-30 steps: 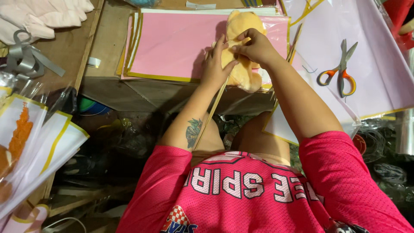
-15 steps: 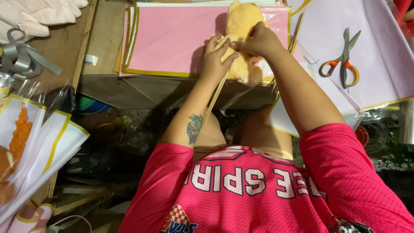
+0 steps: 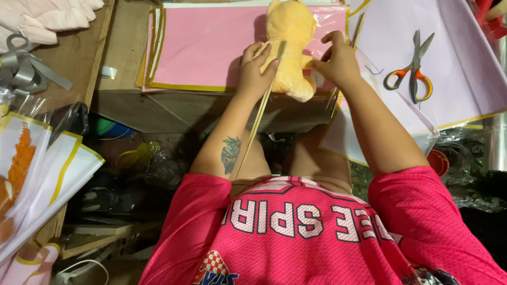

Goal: The person trims a ribbon with scissors and then attaches wooden sticks to the back of a small teddy bear by hand.

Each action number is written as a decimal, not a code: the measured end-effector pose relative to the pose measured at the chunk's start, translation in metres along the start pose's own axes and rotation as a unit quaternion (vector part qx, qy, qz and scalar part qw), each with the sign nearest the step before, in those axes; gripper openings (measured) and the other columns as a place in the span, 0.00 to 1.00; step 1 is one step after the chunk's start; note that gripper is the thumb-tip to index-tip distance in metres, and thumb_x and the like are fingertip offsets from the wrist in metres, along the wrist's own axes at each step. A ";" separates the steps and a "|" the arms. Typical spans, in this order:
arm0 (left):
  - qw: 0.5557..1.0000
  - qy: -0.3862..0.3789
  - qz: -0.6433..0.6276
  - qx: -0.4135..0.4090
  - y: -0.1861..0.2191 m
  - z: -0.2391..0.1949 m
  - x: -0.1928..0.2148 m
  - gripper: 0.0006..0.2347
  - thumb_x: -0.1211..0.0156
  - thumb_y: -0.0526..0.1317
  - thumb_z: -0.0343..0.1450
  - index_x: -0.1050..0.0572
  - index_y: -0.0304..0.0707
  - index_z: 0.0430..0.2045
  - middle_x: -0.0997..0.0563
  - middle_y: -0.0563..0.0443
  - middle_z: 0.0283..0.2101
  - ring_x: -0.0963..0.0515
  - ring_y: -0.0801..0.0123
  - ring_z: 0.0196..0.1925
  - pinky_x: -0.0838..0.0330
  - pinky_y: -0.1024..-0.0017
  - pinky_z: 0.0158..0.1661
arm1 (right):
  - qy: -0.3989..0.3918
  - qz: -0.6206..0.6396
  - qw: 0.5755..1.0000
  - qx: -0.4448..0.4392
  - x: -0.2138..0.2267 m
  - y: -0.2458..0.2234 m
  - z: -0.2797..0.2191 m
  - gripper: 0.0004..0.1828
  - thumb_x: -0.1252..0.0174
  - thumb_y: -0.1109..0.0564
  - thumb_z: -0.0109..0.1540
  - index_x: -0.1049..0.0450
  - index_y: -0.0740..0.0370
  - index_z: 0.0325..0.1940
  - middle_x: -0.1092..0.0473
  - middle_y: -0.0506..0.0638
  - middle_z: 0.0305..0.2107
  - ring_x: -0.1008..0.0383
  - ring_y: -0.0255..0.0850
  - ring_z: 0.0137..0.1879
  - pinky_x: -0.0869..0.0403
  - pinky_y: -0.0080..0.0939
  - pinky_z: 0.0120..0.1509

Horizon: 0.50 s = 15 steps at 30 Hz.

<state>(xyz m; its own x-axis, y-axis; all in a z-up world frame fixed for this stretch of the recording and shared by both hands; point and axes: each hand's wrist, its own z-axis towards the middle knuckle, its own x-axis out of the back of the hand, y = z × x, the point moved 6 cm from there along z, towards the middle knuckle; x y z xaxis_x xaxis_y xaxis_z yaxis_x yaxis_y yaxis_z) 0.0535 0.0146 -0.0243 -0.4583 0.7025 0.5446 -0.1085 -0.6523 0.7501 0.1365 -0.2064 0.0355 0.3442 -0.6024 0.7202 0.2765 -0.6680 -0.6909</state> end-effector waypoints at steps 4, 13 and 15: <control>0.999 0.008 -0.019 0.035 0.014 0.004 0.008 0.21 0.39 0.48 0.73 0.24 0.34 0.57 0.31 0.40 0.64 0.32 0.50 0.67 0.36 0.56 0.68 | 0.156 0.066 0.985 0.027 0.068 0.066 0.006 0.22 0.32 0.59 0.65 0.36 0.53 0.57 0.31 0.47 0.28 0.30 0.39 0.33 0.30 0.44 0.38; 0.969 -0.022 0.225 0.103 0.049 0.035 0.008 0.27 0.32 0.63 0.64 0.16 0.37 0.42 0.29 0.40 0.65 0.22 0.46 0.57 0.30 0.46 0.53 | 0.440 0.166 0.871 -0.141 0.258 0.330 0.057 0.19 0.46 0.36 0.60 0.15 0.43 0.41 0.18 0.41 0.34 0.14 0.33 0.40 0.17 0.33 0.40; 0.956 -0.063 0.257 0.126 0.055 0.032 0.006 0.29 0.32 0.62 0.66 0.19 0.36 0.50 0.34 0.39 0.70 0.25 0.43 0.62 0.35 0.43 0.62 | 0.345 0.351 0.832 -0.257 0.244 0.337 0.054 0.20 0.51 0.32 0.56 0.17 0.36 0.38 0.24 0.35 0.30 0.19 0.26 0.35 0.17 0.25 0.37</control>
<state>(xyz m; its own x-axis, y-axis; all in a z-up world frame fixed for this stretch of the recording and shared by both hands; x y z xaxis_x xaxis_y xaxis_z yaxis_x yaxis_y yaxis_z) 0.0730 -0.0075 0.0325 -0.2823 0.3464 0.8946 0.3256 -0.8426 0.4290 0.3624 -0.5551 -0.0249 -0.3858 -0.9122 0.1377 -0.2563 -0.0374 -0.9659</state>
